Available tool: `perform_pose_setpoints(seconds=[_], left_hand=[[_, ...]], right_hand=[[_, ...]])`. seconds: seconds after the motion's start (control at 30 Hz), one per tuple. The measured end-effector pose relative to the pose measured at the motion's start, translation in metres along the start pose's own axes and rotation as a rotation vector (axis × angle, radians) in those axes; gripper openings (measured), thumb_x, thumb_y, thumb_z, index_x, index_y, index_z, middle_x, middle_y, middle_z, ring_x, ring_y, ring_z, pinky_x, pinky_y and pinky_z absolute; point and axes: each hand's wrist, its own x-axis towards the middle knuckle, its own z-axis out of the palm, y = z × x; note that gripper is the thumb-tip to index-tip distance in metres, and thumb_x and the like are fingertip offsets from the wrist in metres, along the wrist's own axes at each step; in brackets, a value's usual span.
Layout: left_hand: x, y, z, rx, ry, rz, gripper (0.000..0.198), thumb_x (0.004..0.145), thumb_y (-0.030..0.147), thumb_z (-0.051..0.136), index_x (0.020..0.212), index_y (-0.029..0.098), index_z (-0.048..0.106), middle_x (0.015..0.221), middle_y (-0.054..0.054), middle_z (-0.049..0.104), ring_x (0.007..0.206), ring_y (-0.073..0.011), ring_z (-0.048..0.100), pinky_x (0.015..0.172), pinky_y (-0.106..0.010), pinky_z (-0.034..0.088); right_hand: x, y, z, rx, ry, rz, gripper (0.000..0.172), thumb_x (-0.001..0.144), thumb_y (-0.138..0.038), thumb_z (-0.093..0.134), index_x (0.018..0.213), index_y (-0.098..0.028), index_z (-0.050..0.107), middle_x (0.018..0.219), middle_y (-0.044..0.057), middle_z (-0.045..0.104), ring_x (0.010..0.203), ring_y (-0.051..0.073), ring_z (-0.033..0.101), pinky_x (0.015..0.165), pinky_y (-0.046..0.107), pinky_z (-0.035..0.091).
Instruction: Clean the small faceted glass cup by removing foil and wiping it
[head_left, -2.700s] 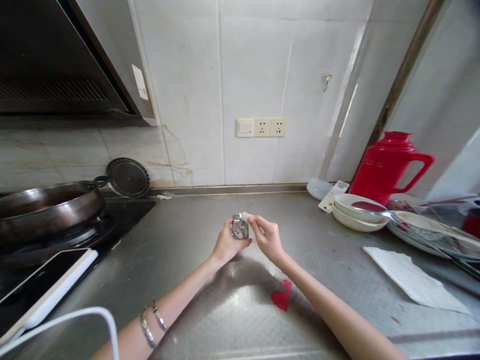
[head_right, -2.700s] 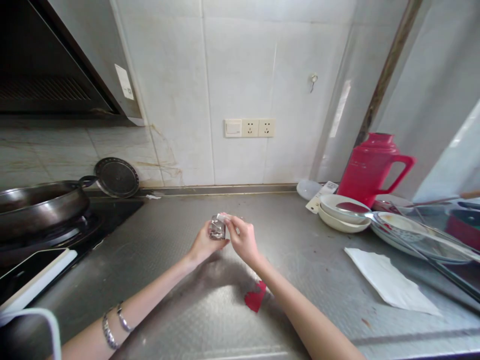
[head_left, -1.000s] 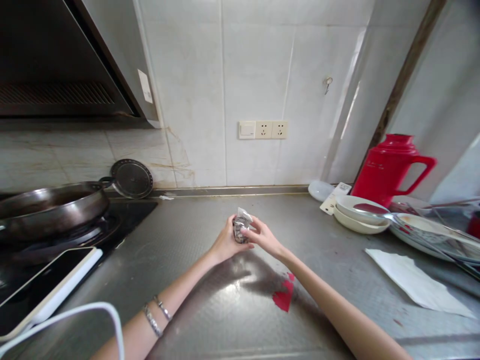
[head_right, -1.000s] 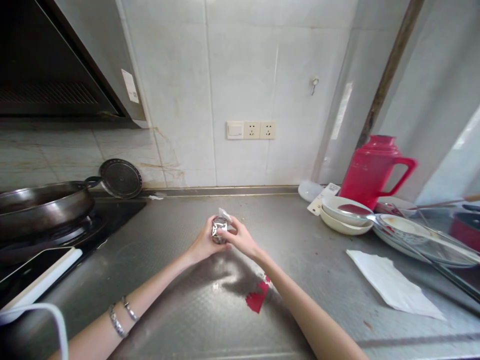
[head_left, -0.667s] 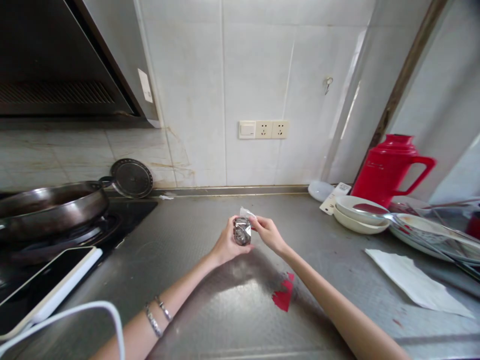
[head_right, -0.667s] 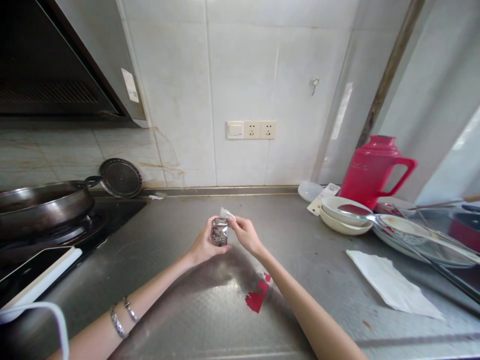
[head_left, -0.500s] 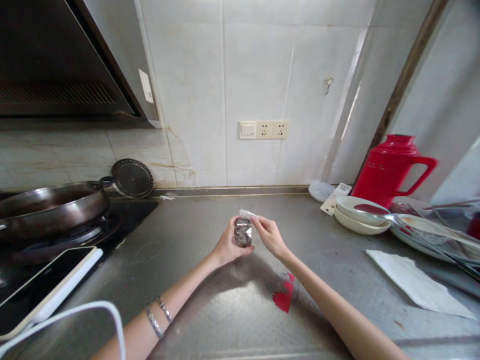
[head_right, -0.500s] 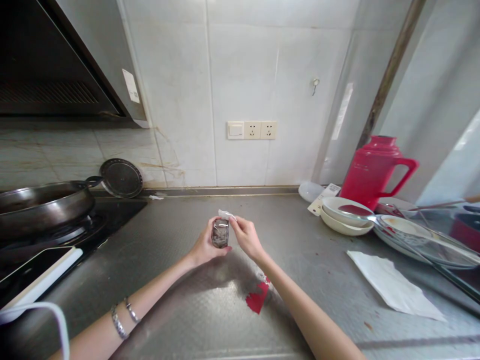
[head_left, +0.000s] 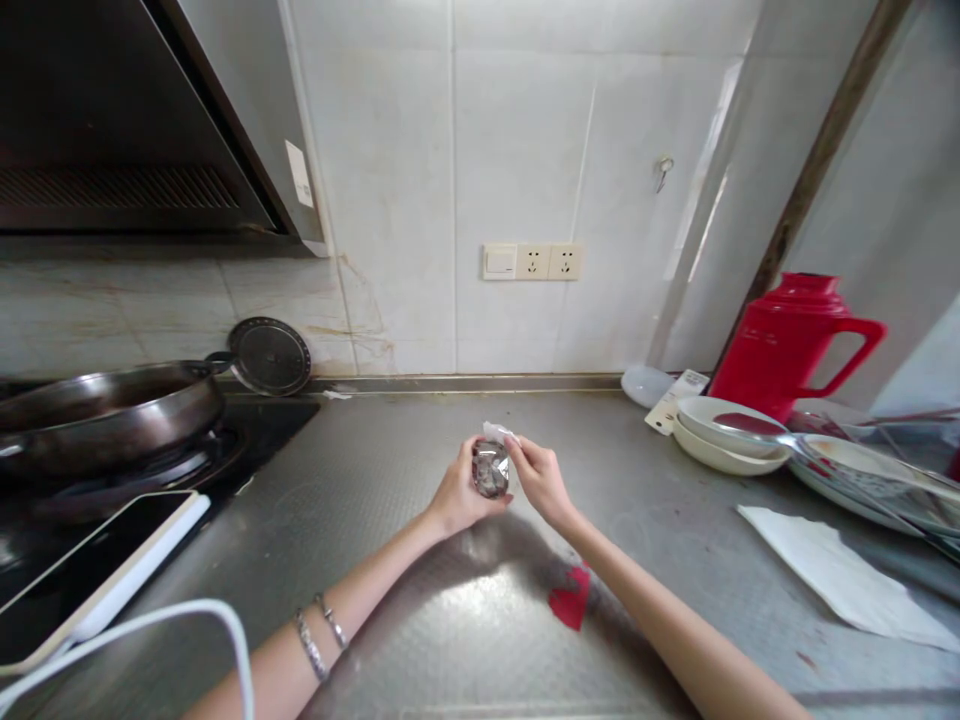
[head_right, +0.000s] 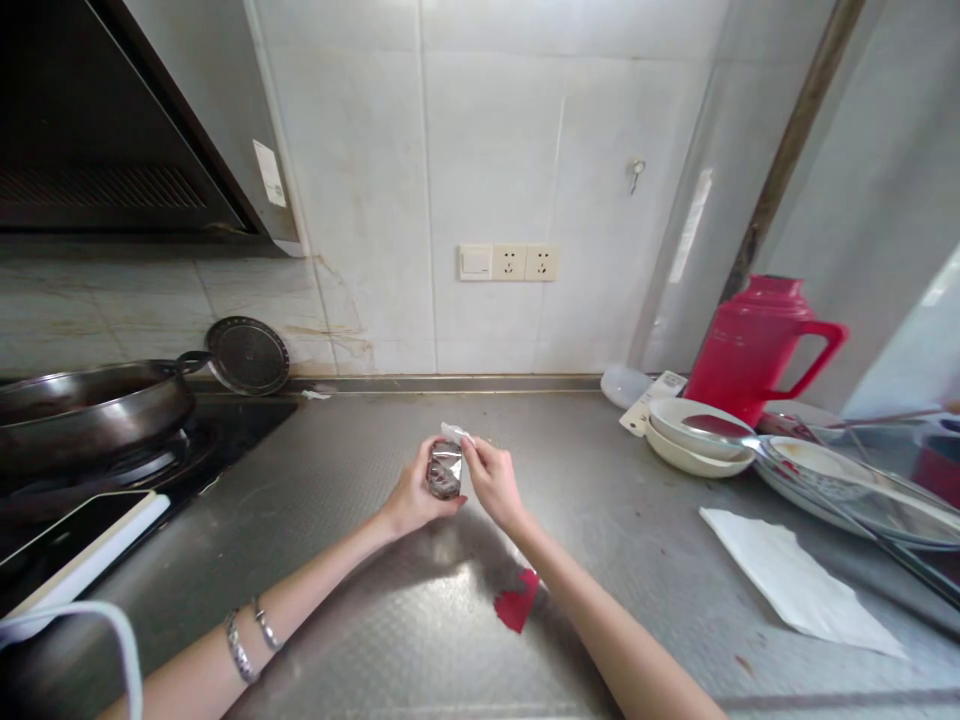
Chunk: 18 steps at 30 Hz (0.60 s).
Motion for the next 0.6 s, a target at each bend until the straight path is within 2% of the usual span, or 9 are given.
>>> perform_pose_setpoints(seconds=[0.1, 0.2, 0.3, 0.4, 0.5, 0.6], left_hand=[[0.0009, 0.0016, 0.0007, 0.002, 0.011, -0.009, 0.077, 0.057, 0.024, 0.079, 0.121, 0.021, 0.036, 0.109, -0.008, 0.064, 0.095, -0.023, 0.064, 0.083, -0.036, 0.049], [0.0025, 0.0021, 0.0021, -0.03, 0.055, -0.015, 0.075, 0.056, 0.024, 0.079, 0.118, 0.02, 0.037, 0.107, -0.008, 0.064, 0.094, -0.0221, 0.063, 0.083, -0.036, 0.049], [0.003, 0.0013, 0.003, -0.077, 0.059, -0.009, 0.075, 0.057, 0.025, 0.079, 0.119, 0.019, 0.036, 0.11, -0.009, 0.063, 0.096, -0.0218, 0.063, 0.084, -0.035, 0.049], [0.0011, 0.0021, 0.0027, -0.062, 0.051, -0.008, 0.077, 0.058, 0.026, 0.079, 0.12, 0.02, 0.035, 0.108, -0.009, 0.063, 0.095, -0.0221, 0.063, 0.083, -0.035, 0.05], [-0.0013, 0.0052, 0.0021, -0.018, 0.029, -0.006, 0.079, 0.057, 0.024, 0.079, 0.122, 0.021, 0.035, 0.109, -0.008, 0.063, 0.095, -0.0222, 0.063, 0.082, -0.034, 0.049], [-0.002, 0.0077, 0.0026, -0.004, 0.018, -0.014, 0.076, 0.057, 0.023, 0.079, 0.12, 0.02, 0.036, 0.109, -0.008, 0.063, 0.094, -0.0219, 0.063, 0.082, -0.035, 0.049]], right_hand=[[-0.0017, -0.0018, -0.0007, -0.018, 0.009, -0.017, 0.044, 0.094, -0.042, 0.041, 0.064, -0.017, 0.063, 0.054, -0.001, 0.058, 0.049, 0.013, 0.054, 0.046, 0.022, 0.039], [-0.0048, -0.0057, -0.0027, -0.003, -0.006, -0.099, 0.037, 0.094, -0.039, 0.041, 0.08, -0.019, 0.069, 0.071, 0.003, 0.069, 0.065, 0.017, 0.064, 0.059, 0.024, 0.047], [-0.0058, -0.0081, -0.0048, 0.015, -0.002, -0.147, 0.032, 0.094, -0.037, 0.043, 0.092, -0.019, 0.069, 0.088, 0.006, 0.072, 0.079, 0.021, 0.067, 0.069, 0.028, 0.05], [-0.0037, -0.0081, -0.006, 0.017, 0.015, -0.083, 0.036, 0.093, -0.039, 0.042, 0.081, -0.018, 0.069, 0.075, 0.004, 0.07, 0.066, 0.019, 0.064, 0.06, 0.026, 0.047], [-0.0015, -0.0077, -0.0058, 0.027, 0.018, -0.001, 0.043, 0.093, -0.041, 0.042, 0.065, -0.017, 0.063, 0.057, 0.0, 0.059, 0.051, 0.014, 0.054, 0.05, 0.023, 0.04], [-0.0026, -0.0088, -0.0045, 0.032, 0.016, 0.014, 0.044, 0.093, -0.042, 0.042, 0.062, -0.017, 0.061, 0.056, -0.001, 0.057, 0.051, 0.012, 0.052, 0.05, 0.022, 0.038]])
